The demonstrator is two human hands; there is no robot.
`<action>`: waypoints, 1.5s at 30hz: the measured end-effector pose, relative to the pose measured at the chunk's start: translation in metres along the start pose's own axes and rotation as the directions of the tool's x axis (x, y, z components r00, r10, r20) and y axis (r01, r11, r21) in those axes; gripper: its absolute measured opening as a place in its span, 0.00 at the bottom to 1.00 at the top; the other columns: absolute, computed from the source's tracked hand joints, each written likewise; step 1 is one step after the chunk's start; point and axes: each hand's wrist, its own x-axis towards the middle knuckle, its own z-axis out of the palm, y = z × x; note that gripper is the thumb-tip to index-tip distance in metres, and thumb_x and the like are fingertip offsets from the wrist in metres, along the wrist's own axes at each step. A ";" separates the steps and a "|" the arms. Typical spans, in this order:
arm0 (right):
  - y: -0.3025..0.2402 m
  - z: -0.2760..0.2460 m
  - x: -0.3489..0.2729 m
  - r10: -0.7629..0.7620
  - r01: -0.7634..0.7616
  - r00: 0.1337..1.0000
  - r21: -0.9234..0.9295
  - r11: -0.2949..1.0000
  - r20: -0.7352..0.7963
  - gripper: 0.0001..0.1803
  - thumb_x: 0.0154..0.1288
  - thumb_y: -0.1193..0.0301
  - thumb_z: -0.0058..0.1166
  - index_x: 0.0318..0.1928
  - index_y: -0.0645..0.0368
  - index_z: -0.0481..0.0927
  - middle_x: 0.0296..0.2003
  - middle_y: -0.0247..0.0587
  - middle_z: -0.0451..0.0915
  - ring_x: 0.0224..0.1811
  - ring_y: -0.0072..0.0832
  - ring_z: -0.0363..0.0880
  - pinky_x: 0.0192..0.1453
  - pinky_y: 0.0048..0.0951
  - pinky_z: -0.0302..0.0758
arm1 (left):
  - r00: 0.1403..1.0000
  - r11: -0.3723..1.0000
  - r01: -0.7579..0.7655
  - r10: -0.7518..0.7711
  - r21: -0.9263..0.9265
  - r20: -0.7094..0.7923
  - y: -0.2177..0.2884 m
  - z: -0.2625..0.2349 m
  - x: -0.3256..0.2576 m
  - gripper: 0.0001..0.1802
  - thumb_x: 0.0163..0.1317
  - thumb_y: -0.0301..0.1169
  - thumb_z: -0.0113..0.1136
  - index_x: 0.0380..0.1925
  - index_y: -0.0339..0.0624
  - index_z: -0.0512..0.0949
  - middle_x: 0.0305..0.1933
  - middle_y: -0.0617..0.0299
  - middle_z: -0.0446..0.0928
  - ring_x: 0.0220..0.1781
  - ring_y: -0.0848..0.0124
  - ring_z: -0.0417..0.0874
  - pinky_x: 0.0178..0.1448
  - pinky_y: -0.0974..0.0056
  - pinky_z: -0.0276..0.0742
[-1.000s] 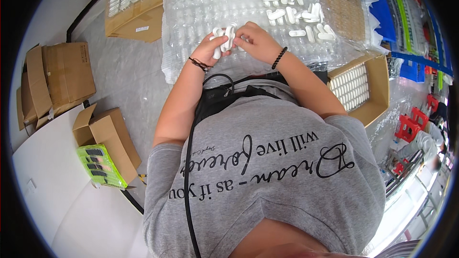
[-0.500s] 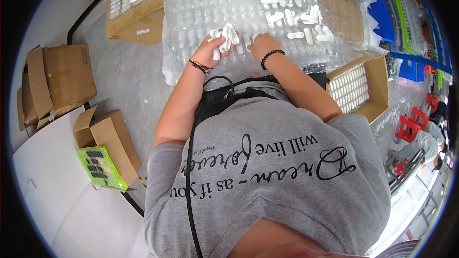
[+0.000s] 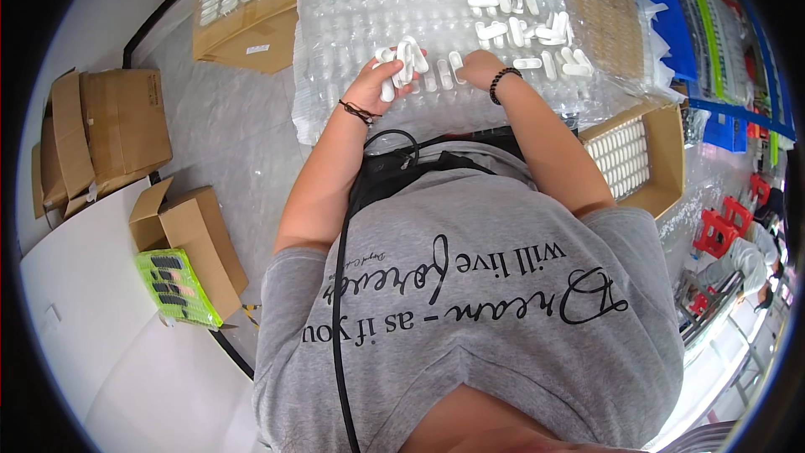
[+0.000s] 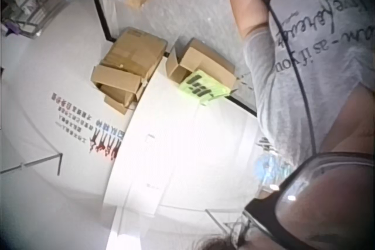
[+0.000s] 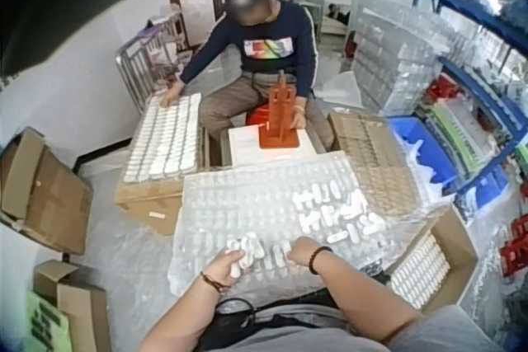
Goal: Inspecting and sorting white plastic components from a large pile into organized plastic trays.
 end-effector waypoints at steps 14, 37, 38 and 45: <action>-0.032 0.005 -0.058 -0.251 0.392 0.913 0.861 0.326 -0.321 0.20 0.63 0.81 0.54 0.56 0.60 0.73 0.39 0.38 0.81 0.36 0.20 0.80 0.40 0.22 0.76 | 0.983 0.994 0.090 -0.079 -0.062 0.165 -0.003 -0.010 -0.003 0.29 0.56 0.33 0.66 0.56 0.38 0.69 0.46 0.53 0.79 0.43 0.66 0.82 0.40 0.65 0.79; -0.037 0.022 -0.060 -0.281 0.702 0.682 0.496 0.511 -0.675 0.08 0.58 0.79 0.56 0.39 0.63 0.80 0.45 0.39 0.76 0.32 0.25 0.78 0.36 0.23 0.76 | 0.971 0.992 0.124 -0.118 -0.017 0.206 -0.004 -0.010 -0.005 0.31 0.55 0.33 0.68 0.57 0.36 0.68 0.45 0.53 0.78 0.42 0.66 0.82 0.37 0.64 0.78; -0.039 0.023 -0.060 -0.171 0.620 0.772 0.667 0.414 -0.612 0.08 0.59 0.78 0.56 0.40 0.63 0.80 0.45 0.39 0.76 0.32 0.23 0.77 0.36 0.22 0.75 | 0.971 0.992 0.126 -0.120 -0.018 0.206 -0.003 -0.008 -0.005 0.31 0.55 0.33 0.68 0.57 0.36 0.68 0.45 0.53 0.78 0.42 0.66 0.82 0.37 0.64 0.78; -0.040 0.014 -0.065 0.054 0.300 0.923 0.801 0.517 -0.381 0.10 0.61 0.69 0.62 0.40 0.61 0.83 0.33 0.33 0.80 0.32 0.18 0.76 0.34 0.20 0.73 | 0.978 0.993 0.119 -0.116 -0.007 0.171 -0.004 -0.008 -0.005 0.33 0.54 0.34 0.68 0.58 0.35 0.68 0.45 0.53 0.78 0.42 0.66 0.81 0.38 0.65 0.79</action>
